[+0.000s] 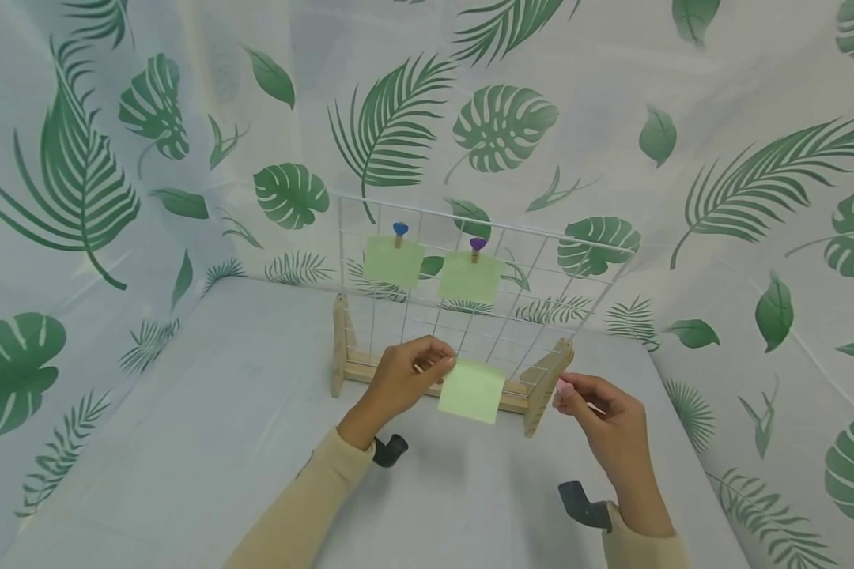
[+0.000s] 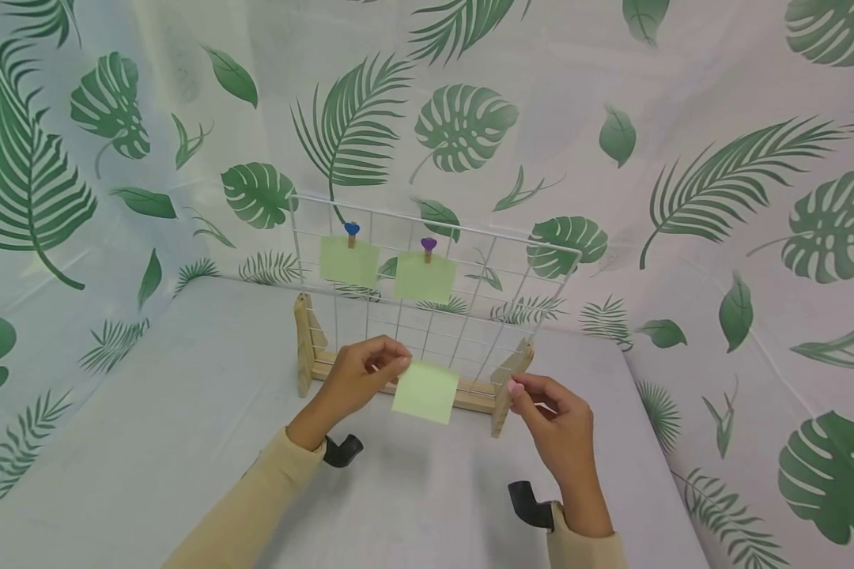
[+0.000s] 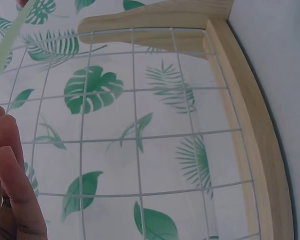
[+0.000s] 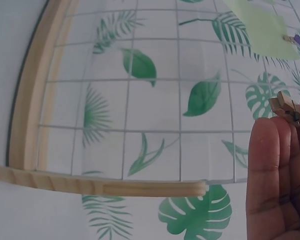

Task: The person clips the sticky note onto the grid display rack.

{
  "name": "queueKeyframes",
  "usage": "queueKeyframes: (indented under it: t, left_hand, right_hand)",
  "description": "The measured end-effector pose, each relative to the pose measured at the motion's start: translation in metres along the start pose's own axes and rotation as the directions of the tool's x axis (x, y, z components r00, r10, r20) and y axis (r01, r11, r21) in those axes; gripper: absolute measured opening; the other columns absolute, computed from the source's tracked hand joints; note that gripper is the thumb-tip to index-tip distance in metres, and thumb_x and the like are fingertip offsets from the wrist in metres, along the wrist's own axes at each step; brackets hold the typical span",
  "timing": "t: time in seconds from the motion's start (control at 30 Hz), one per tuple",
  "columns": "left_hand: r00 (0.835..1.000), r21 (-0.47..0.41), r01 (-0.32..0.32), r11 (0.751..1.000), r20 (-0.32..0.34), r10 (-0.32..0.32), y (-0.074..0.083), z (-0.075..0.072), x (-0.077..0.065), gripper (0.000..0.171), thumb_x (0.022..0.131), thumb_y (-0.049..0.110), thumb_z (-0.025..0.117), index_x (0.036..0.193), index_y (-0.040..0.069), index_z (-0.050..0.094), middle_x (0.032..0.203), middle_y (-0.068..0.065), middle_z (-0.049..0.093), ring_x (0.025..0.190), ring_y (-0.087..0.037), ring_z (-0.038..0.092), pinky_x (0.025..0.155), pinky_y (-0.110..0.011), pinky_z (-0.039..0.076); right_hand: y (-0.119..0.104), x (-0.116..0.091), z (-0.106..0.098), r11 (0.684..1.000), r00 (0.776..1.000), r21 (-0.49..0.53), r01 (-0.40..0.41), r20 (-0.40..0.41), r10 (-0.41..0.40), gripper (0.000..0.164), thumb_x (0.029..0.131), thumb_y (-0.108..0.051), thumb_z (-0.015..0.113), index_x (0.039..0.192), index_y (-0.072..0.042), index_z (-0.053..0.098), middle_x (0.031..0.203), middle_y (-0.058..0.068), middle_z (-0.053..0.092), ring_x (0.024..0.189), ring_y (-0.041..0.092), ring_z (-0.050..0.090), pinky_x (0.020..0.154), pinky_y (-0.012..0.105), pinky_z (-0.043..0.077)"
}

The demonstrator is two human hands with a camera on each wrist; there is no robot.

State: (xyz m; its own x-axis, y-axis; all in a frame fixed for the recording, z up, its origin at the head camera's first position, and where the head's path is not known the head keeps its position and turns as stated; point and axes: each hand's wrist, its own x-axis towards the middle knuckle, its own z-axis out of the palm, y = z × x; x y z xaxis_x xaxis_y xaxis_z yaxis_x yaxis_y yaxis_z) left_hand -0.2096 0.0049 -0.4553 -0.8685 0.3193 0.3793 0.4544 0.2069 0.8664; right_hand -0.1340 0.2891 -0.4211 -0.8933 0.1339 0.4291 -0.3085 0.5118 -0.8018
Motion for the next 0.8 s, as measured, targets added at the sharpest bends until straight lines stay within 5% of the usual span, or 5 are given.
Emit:
queueKeyframes:
  t: [0.23,0.8]
  left_hand:
    - [1.0,-0.014,0.002,1.0,0.008,-0.002,0.006,0.0,0.003,0.014,0.107,0.018,0.072,0.113,0.007,0.077,0.099,-0.005,0.079,0.084,-0.033,0.075,0.07,-0.026,0.057]
    - [0.998,-0.01,-0.055,0.998,0.001,0.055,0.013,0.004,0.013,0.015,0.107,0.018,0.07,0.112,0.006,0.077,0.097,-0.006,0.078,0.077,-0.022,0.074,0.068,-0.027,0.059]
  right_hand:
    - [-0.002,0.005,-0.002,1.0,1.0,0.014,0.012,-0.003,-0.012,0.015,0.101,0.007,0.07,0.115,0.011,0.075,0.095,-0.02,0.071,0.081,-0.002,0.07,0.075,0.012,0.058]
    - [-0.009,0.011,-0.003,0.994,0.996,0.069,0.082,-0.026,-0.081,0.016,0.099,0.012,0.068,0.113,0.015,0.075,0.101,-0.021,0.073,0.082,-0.001,0.071,0.077,0.012,0.058]
